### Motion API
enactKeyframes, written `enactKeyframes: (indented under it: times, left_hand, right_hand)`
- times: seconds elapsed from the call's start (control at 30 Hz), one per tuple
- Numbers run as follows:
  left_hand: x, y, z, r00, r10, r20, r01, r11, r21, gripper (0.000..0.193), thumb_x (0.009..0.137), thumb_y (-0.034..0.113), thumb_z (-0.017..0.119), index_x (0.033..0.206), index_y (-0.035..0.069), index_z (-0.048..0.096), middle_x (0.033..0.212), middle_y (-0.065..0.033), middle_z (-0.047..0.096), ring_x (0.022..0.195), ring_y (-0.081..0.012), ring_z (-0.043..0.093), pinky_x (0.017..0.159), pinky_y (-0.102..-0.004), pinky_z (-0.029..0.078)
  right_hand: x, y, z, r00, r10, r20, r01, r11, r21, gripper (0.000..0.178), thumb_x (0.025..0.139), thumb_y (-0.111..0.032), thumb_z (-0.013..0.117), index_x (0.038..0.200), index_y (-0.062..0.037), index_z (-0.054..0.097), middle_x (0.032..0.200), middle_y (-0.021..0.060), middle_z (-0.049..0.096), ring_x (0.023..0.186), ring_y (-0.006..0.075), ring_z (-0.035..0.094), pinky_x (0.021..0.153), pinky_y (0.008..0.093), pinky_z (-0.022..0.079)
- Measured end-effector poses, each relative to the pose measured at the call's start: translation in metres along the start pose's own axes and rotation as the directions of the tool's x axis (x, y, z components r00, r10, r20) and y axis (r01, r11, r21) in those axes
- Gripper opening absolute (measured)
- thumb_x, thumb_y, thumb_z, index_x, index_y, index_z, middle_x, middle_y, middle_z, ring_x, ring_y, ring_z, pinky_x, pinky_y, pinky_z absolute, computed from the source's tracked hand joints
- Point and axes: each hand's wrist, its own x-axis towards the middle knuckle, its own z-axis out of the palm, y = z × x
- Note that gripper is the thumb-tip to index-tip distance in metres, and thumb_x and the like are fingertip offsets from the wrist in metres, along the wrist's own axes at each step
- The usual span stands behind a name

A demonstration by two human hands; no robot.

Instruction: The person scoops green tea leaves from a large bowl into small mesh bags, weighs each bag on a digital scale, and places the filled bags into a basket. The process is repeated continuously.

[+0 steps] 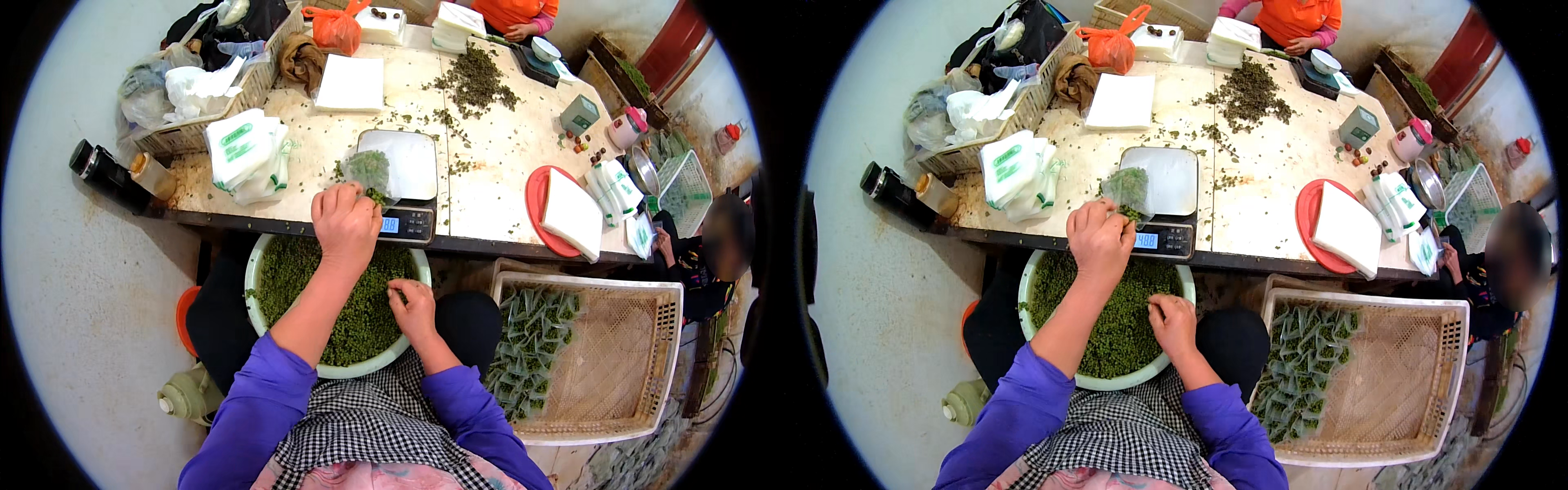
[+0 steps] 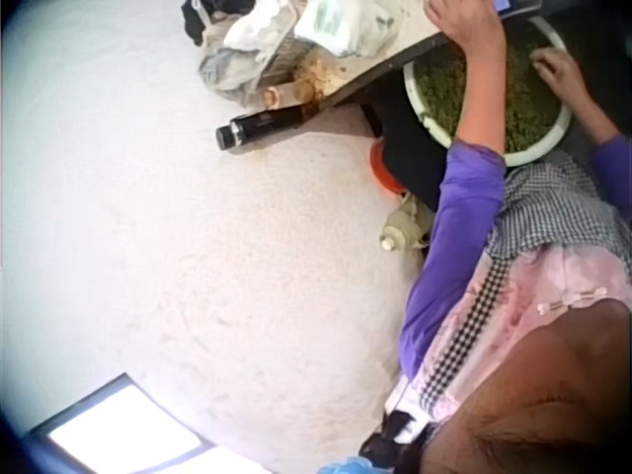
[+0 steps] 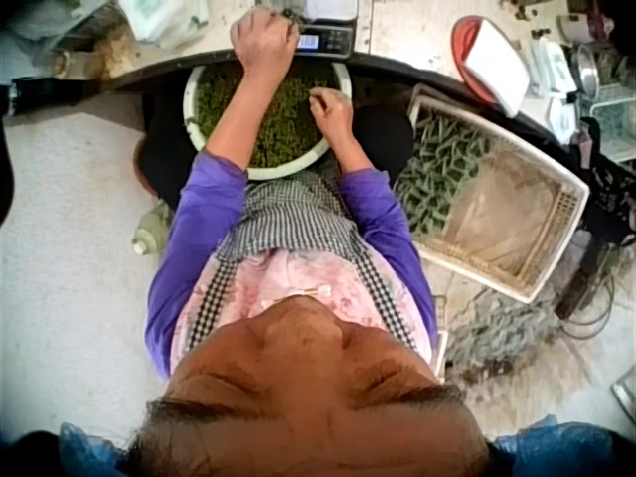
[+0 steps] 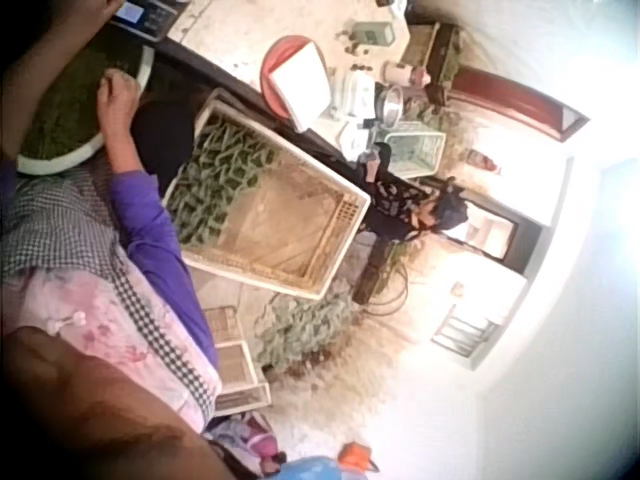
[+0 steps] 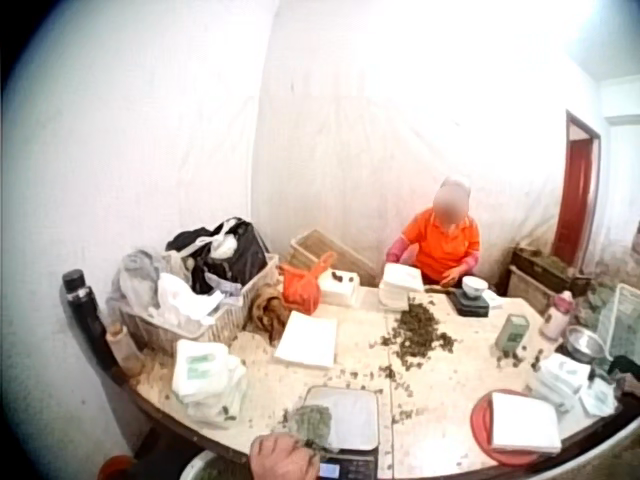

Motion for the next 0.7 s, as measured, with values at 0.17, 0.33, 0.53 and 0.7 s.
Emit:
enactKeyframes:
  times: [0.17,0.33,0.53,0.7]
  left_hand:
    - [0.013,0.001,0.024,0.999,-0.023,-0.025,0.025,0.996,0.080,0.012,0.068,0.013,0.079,0.075,0.009,0.070,0.120,-0.0074,0.063,0.120,-0.0291,0.052,0.103,-0.0465,0.037]
    - [-0.002,-0.002,0.027,0.995,-0.043,0.091,0.044,0.999,-0.011,0.017,0.074,0.015,0.078,0.090,0.009,0.073,0.126,-0.0099,0.061,0.124,-0.0311,0.050,0.106,-0.0511,0.037]
    - [-0.009,-0.053,0.006,0.946,-0.322,0.036,0.311,0.870,-0.382,0.026,0.083,0.003,0.065,0.109,0.006,0.069,0.123,-0.0129,0.061,0.116,-0.0327,0.056,0.101,-0.0415,0.043]
    - [0.001,-0.098,0.046,0.870,-0.417,0.263,0.471,0.860,-0.195,0.037,0.083,0.006,0.066,0.119,0.004,0.062,0.124,-0.0110,0.060,0.120,-0.0328,0.051,0.102,-0.0411,0.042]
  right_hand:
    - [0.001,-0.002,0.003,0.998,-0.064,0.006,0.064,0.998,-0.022,0.010,0.084,-0.008,0.071,0.094,-0.0070,0.071,0.091,0.0088,0.072,0.087,0.0286,0.066,0.084,0.0419,0.047]
    - [0.001,0.001,0.007,0.994,-0.099,0.052,0.100,0.995,-0.025,0.010,0.084,-0.009,0.071,0.094,-0.0065,0.071,0.091,0.0083,0.072,0.088,0.0271,0.067,0.085,0.0418,0.046]
    - [0.001,-0.004,0.006,0.995,-0.056,0.081,0.053,0.998,0.031,0.011,0.085,-0.011,0.072,0.096,-0.0064,0.071,0.092,0.0079,0.073,0.089,0.0271,0.067,0.088,0.0433,0.047]
    - [0.000,0.000,0.013,0.990,-0.087,0.113,0.080,0.994,0.069,0.011,0.086,-0.011,0.071,0.096,-0.0068,0.071,0.092,0.0080,0.073,0.089,0.0277,0.067,0.087,0.0441,0.047]
